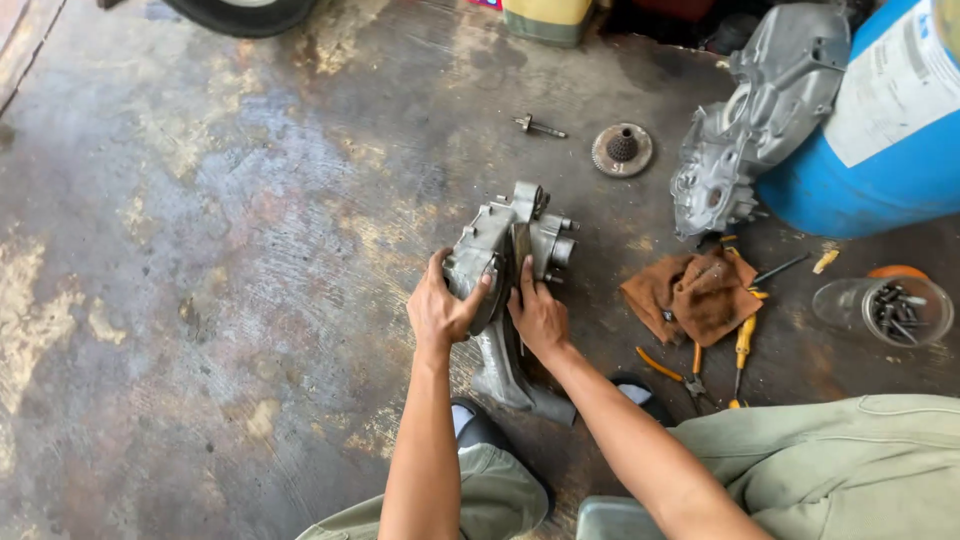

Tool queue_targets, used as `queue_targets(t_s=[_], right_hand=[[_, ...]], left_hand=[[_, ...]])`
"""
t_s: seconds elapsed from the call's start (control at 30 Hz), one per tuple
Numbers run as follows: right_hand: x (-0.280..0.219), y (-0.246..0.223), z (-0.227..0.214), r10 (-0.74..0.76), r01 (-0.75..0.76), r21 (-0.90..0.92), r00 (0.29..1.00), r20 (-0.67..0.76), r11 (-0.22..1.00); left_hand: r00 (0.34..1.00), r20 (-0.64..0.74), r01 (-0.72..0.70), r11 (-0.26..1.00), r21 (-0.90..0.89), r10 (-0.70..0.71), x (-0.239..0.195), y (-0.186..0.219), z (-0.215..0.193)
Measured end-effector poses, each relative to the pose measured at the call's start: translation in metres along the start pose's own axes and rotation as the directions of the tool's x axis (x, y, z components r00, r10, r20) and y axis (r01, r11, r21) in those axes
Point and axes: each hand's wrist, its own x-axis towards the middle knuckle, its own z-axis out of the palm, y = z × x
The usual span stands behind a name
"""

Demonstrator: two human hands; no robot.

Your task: Repairing a motorcycle engine component by filing surfaces and inspecting the parts for fitment

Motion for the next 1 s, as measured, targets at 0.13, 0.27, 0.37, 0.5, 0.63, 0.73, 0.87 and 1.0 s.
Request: queue_targets(t_s=[0.13, 0.27, 0.37, 0.5, 0.63, 0.73, 0.87, 1.0], right_hand=[[-0.034, -0.002, 0.006, 0.014, -0.011, -0.026, 0.991, 0.13, 1.0], [-0.022, -0.001, -0.001, 0.044, -0.048, 0.016, 0.985, 0.168, 0.999], [-0.041, 0.007, -0.004, 0.022, -0.023, 0.003, 0.98, 0.2, 1.0], [-0.011, 0.019, 0.027, -0.026, -0.009, 0.179, 0.981, 0.19, 0.984], [-0.025, 0.014, -0.011, -0.039, 0.021, 0.09, 0.979, 0.202, 0.996], [-0.011, 0.01, -0.008, -0.014, -0.045, 0.225, 0.967, 0.254, 0.973], [-0.006, -0.003, -0.034, -0.02, -0.09, 0.467, 0.974, 0.226, 0.879], [-0.012, -0.007, -0.027, 0.001, -0.124, 0.567, 0.977, 0.212, 0.814]], left_hand=[[0.999, 0.014, 0.032, 0.999, -0.012, -0.032, -0.002, 0.006, -0.005], [1.0, 0.008, -0.001, 1.0, 0.0, 0.001, -0.008, 0.001, -0.002], [1.0, -0.003, -0.014, 1.0, -0.014, 0.014, -0.006, 0.0, 0.0], [1.0, -0.007, -0.013, 1.0, -0.022, 0.013, -0.001, -0.001, 0.001], [0.999, -0.02, -0.037, 0.999, -0.02, 0.036, -0.003, 0.006, -0.005], [1.0, 0.014, 0.003, 1.0, 0.001, -0.003, -0.004, 0.001, -0.003], [1.0, 0.001, -0.004, 1.0, 0.007, 0.004, -0.007, -0.003, -0.001], [1.0, -0.024, -0.015, 1.0, 0.009, 0.015, -0.009, 0.002, -0.001]])
